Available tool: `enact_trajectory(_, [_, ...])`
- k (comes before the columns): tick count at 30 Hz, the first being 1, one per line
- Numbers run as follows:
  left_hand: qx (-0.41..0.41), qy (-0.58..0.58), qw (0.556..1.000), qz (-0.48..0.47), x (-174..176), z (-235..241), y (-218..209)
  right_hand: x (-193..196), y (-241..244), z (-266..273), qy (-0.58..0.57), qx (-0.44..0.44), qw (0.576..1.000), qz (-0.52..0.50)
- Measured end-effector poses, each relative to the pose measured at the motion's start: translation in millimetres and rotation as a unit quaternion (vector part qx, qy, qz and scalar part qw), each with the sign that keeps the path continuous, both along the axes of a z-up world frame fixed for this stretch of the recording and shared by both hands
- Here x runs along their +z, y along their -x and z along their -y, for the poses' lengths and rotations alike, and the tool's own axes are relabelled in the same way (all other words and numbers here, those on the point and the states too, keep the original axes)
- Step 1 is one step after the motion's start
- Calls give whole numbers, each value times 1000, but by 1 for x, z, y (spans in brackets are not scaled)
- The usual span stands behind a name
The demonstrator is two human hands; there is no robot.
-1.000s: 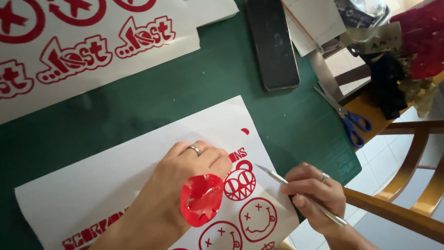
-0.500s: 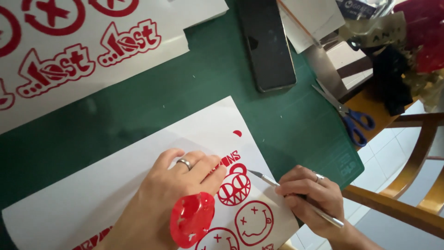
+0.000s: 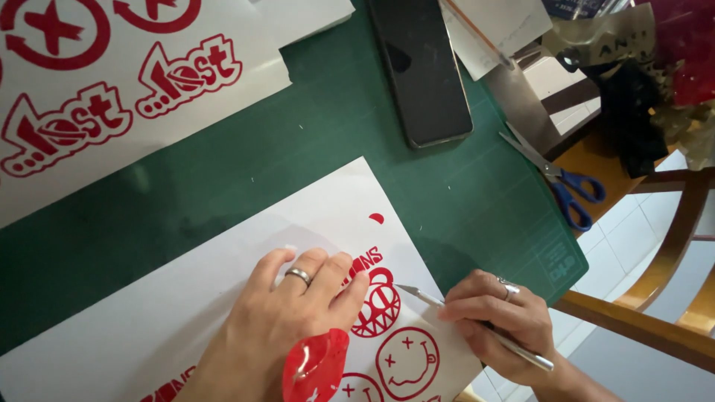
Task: Using a weeding tool to remove excess red vinyl from a sheet of printed stickers.
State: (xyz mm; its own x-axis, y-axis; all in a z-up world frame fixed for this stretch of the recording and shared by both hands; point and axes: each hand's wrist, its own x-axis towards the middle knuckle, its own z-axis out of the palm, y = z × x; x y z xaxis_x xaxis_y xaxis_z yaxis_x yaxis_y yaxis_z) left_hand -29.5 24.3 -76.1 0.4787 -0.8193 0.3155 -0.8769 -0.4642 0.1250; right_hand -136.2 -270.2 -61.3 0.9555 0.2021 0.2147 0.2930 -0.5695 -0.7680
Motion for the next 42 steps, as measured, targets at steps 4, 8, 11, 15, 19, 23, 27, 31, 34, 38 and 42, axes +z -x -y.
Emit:
enact_trajectory(4, [11, 3, 1000, -11, 4, 0, -2, -2, 2, 1, 3, -4, 1000, 1])
enact_trajectory(8, [-25, 5, 986, -163, 11, -3, -12, -3, 3, 2, 5, -4, 1000, -5])
enact_trajectory(11, [-38, -5, 964, -264, 18, -4, -15, -3, 3, 2, 9, -2, 1000, -7])
enact_trajectory(15, [-40, 32, 962, -267, 21, -5, -16, -4, 4, 1, 2, -6, 1000, -10])
enact_trajectory(19, [-28, 41, 976, -212, 24, 1, -12, -1, 3, 0, 12, 0, 1000, -9])
enact_trajectory(23, [-24, 40, 974, -220, 22, 1, -11, 0, 2, -1, 2, 5, 1000, -10])
enact_trajectory(27, [-28, 30, 971, -237, 17, 1, -10, -5, 5, 3, 8, 8, 1000, -10])
enact_trajectory(31, [-34, 19, 978, -203, 11, 3, -10, -4, 4, 2, 21, 7, 1000, -8])
enact_trajectory(34, [-37, 13, 978, -204, 11, 7, -9, 2, -1, -2, 13, 19, 1000, -8])
enact_trajectory(38, [-28, -5, 986, -165, 10, 10, -6, 1, 1, 0, 20, 21, 1000, -2])
enact_trajectory(42, [-41, -24, 992, -119, 7, 11, -3, 0, 2, -1, -1, 7, 1000, 2])
